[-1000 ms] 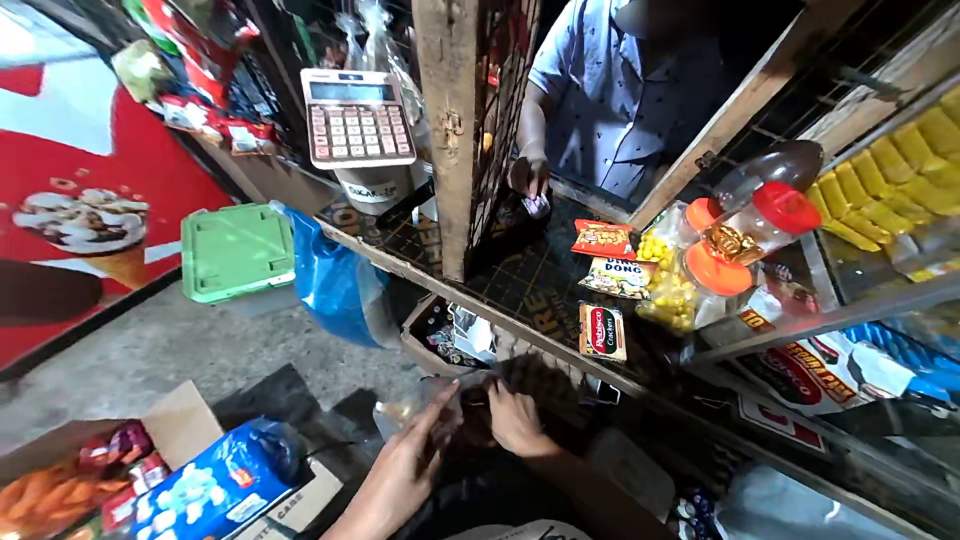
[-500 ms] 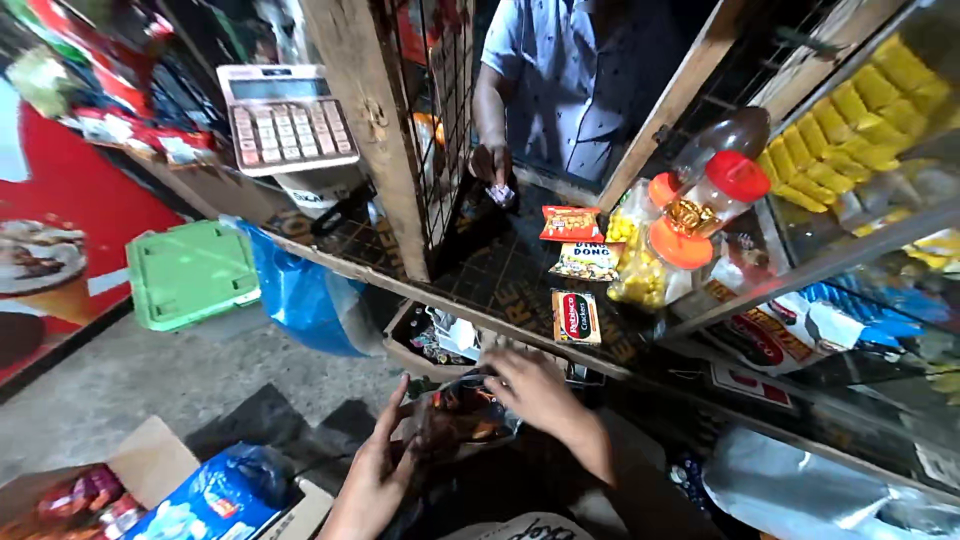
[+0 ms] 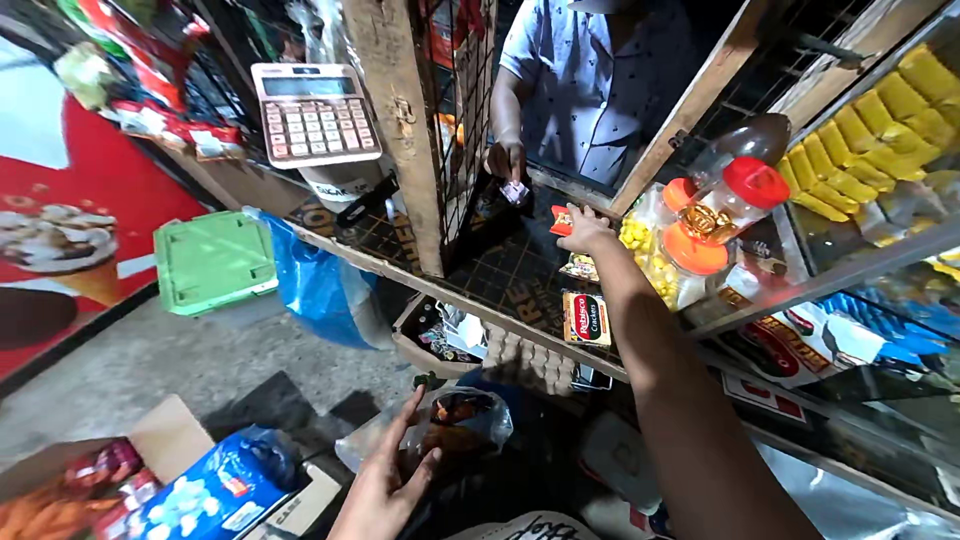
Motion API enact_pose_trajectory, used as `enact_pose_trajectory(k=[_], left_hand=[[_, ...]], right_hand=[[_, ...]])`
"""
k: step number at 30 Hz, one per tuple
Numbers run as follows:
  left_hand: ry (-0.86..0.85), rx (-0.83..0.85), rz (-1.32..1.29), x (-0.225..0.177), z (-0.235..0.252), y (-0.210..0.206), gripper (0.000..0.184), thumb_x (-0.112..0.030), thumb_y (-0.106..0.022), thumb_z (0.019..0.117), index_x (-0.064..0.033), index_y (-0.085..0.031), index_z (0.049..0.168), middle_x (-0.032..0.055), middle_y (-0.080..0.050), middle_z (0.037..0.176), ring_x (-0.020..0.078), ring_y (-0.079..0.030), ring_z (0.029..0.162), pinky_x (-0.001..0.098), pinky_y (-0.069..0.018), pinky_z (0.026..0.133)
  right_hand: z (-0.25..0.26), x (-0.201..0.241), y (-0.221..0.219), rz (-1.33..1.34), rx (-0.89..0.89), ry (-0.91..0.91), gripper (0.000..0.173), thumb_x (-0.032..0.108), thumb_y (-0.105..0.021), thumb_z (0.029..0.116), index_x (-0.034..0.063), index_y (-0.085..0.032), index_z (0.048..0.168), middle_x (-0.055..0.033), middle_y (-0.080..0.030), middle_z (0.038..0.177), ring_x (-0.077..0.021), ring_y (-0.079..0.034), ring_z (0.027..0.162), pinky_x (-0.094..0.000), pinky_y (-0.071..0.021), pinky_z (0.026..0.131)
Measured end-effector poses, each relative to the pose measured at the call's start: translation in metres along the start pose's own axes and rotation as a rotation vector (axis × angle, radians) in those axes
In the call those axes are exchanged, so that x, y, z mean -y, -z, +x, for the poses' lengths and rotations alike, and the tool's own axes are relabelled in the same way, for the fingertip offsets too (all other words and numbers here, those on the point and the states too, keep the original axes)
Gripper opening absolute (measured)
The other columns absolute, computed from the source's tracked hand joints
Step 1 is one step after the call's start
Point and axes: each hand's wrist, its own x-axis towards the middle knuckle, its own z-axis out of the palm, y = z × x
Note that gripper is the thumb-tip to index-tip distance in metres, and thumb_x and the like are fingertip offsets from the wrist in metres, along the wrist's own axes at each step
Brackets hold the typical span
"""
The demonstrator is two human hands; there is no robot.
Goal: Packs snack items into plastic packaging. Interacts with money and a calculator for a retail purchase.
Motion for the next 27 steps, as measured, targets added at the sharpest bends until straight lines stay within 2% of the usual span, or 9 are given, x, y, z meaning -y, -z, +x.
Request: enact_pose_trajectory(k=[6,9,12,14,17,19,23,25,27], left_hand=[[0.040,-0.054,-0.018,0.005,-0.011,0.007,0.078,-0.017,-0.067,0.0908,-0.0127,-0.031,0.160,0.0090,-0.058,0.141,0.0079,-0.069,0.079,0.0265,-0.0605,0.066],[0.042,-0.076,-0.034,0.003,-0.013,0.008,0.075,-0.015,-0.067,0.0907,-0.0095,-0.035,0.158,0.0110,-0.058,0.141,0.0082,-0.070,0.084,0.0260,-0.0606,0.069],[0.042,-0.069,-0.043,0.002,-0.011,0.008,0.072,-0.015,-0.067,0.0904,-0.0085,-0.038,0.156,0.0106,-0.058,0.141,0.0082,-0.071,0.085,0.0268,-0.0616,0.071],[0.037,-0.062,-0.044,0.004,-0.008,0.008,0.071,-0.016,-0.068,0.0908,-0.0090,-0.038,0.155,0.0093,-0.058,0.141,0.0077,-0.070,0.085,0.0262,-0.0614,0.071],[0.028,-0.062,-0.052,0.004,-0.004,0.009,0.070,-0.017,-0.067,0.0908,-0.0094,-0.040,0.155,0.0083,-0.059,0.141,0.0082,-0.071,0.089,0.0259,-0.0618,0.072],[0.033,-0.055,-0.060,0.004,-0.002,0.010,0.070,-0.017,-0.067,0.0909,-0.0094,-0.040,0.155,0.0088,-0.058,0.143,0.0084,-0.071,0.092,0.0257,-0.0619,0.074],[0.034,-0.031,-0.061,0.002,0.002,0.011,0.070,-0.017,-0.067,0.0905,-0.0098,-0.040,0.155,0.0088,-0.057,0.143,0.0087,-0.071,0.087,0.0270,-0.0617,0.072],[0.028,-0.012,-0.051,-0.001,0.005,0.010,0.070,-0.016,-0.066,0.0910,-0.0095,-0.039,0.155,0.0091,-0.056,0.144,0.0083,-0.071,0.086,0.0274,-0.0616,0.072],[0.015,0.001,-0.044,-0.001,0.007,0.009,0.070,-0.016,-0.067,0.0909,-0.0097,-0.040,0.155,0.0096,-0.056,0.144,0.0091,-0.071,0.088,0.0276,-0.0619,0.073]], right_hand=[[-0.015,-0.018,0.007,0.199,-0.083,0.250,0.087,0.037,-0.075,0.0920,0.0134,-0.029,0.162,-0.0236,-0.024,0.167,-0.0490,-0.035,0.146,-0.0685,-0.0343,0.112],[-0.052,-0.033,0.012,0.094,-0.093,0.236,0.090,0.044,-0.079,0.0874,0.0109,-0.036,0.159,-0.0214,-0.035,0.162,-0.0494,-0.043,0.140,-0.0734,-0.0376,0.105],[-0.078,-0.041,0.008,-0.004,0.001,0.166,0.095,0.046,-0.078,0.0879,0.0093,-0.029,0.161,-0.0183,-0.033,0.164,-0.0451,-0.042,0.142,-0.0691,-0.0387,0.107],[-0.099,-0.047,0.003,0.043,-0.073,0.228,0.081,0.037,-0.073,0.0944,0.0080,-0.034,0.159,-0.0188,-0.041,0.159,-0.0429,-0.046,0.140,-0.0660,-0.0395,0.109],[-0.145,-0.052,-0.011,0.155,-0.269,0.339,0.051,0.023,-0.068,0.0992,0.0014,-0.054,0.143,-0.0224,-0.057,0.143,-0.0416,-0.059,0.127,-0.0612,-0.0479,0.104],[-0.172,-0.053,-0.026,0.158,-0.184,0.321,0.052,0.030,-0.065,0.0997,0.0030,-0.056,0.143,-0.0208,-0.056,0.145,-0.0386,-0.054,0.133,-0.0581,-0.0448,0.109],[-0.193,-0.053,-0.074,0.036,-0.094,0.327,0.082,0.053,-0.076,0.0850,0.0228,-0.046,0.155,-0.0204,-0.032,0.164,-0.0435,-0.029,0.151,-0.0613,-0.0339,0.116],[-0.196,-0.048,-0.088,-0.031,-0.084,0.296,0.078,0.051,-0.075,0.0878,0.0309,-0.043,0.157,-0.0185,-0.022,0.169,-0.0467,-0.018,0.154,-0.0637,-0.0283,0.118],[-0.199,-0.044,-0.097,-0.043,-0.153,0.299,0.061,0.035,-0.074,0.0924,0.0279,-0.054,0.149,-0.0155,-0.029,0.167,-0.0475,-0.021,0.153,-0.0645,-0.0298,0.116]])
